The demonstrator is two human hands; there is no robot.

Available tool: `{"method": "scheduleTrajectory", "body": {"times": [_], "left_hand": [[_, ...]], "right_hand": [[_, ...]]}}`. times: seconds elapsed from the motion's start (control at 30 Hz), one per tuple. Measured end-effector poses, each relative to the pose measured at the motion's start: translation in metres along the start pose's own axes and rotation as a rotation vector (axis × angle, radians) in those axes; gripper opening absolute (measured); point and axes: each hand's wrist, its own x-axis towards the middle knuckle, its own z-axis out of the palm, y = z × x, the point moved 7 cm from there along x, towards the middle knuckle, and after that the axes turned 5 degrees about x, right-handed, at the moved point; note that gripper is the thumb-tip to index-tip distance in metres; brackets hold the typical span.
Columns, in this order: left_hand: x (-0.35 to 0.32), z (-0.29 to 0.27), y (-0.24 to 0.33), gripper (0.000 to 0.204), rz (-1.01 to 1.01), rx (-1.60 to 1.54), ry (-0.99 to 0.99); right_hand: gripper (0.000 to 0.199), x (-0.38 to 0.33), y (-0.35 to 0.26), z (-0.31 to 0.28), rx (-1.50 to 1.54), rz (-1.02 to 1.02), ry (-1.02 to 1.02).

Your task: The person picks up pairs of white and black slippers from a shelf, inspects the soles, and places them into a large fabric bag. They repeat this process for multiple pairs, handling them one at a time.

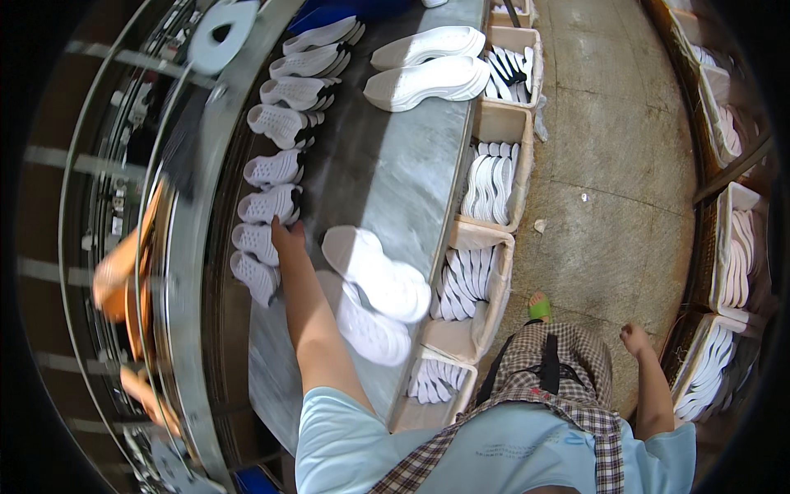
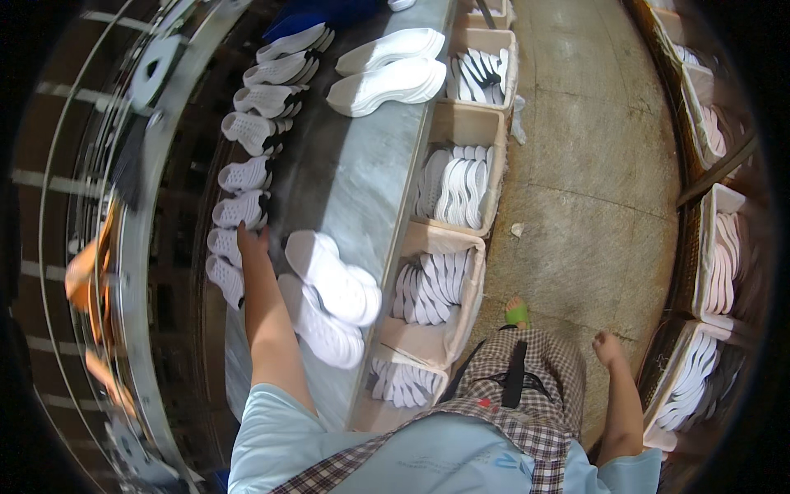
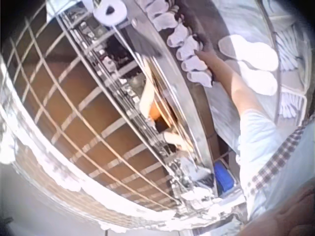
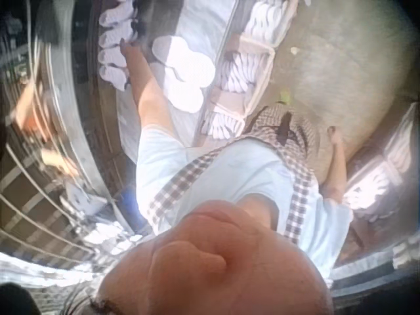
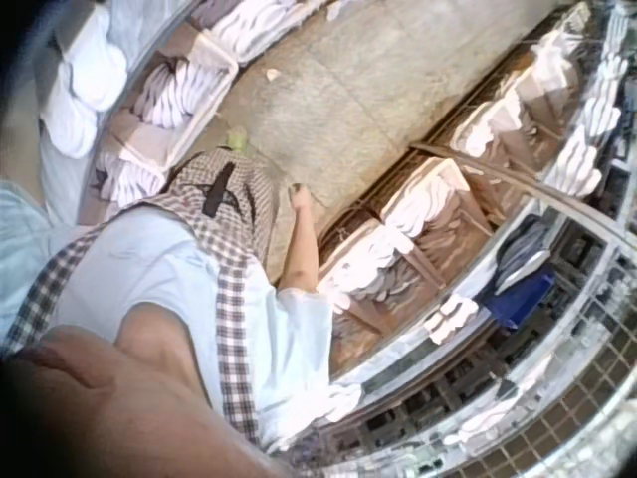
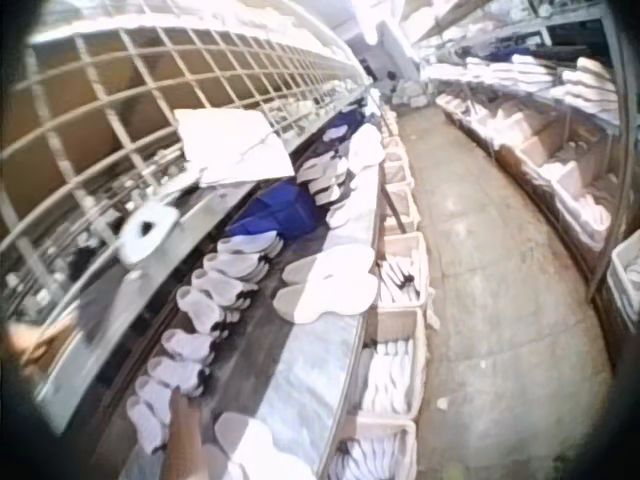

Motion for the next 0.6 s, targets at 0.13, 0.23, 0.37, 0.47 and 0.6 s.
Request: {"method": "scheduleTrajectory", "body": {"times": [0.13,0.23,0.37,0.47,0.6], "left_hand": [[0.044,0.016,-0.045,0.069,-0.136,0.121,0.135],[0.05,0.055,-0.091,0.053,-0.933,-1.23,0.235],[0.063,0.041,-0.1,0.033,-0.899,-1.291,0.321],[0.05,0.032,-0.094,0.031,-0.927,-1.536,0.336],[0.069,0.033,-0.041,0.034,-0.652,-1.487,0.035]], "right_hand": [[0.034,0.023,-0.048,0.006,0.372,0.048,-0.017],[0.032,0.022,-0.069,0.005,0.278,0.062,-0.029],[0.032,0.022,-0.077,0.0,-0.007,0.017,-0.045],[0.031,0.029,-0.069,-0.007,-0.006,0.03,-0.066],[0.032,0.046,-0.066,-0.023,-0.121,0.044,-0.062]]}}
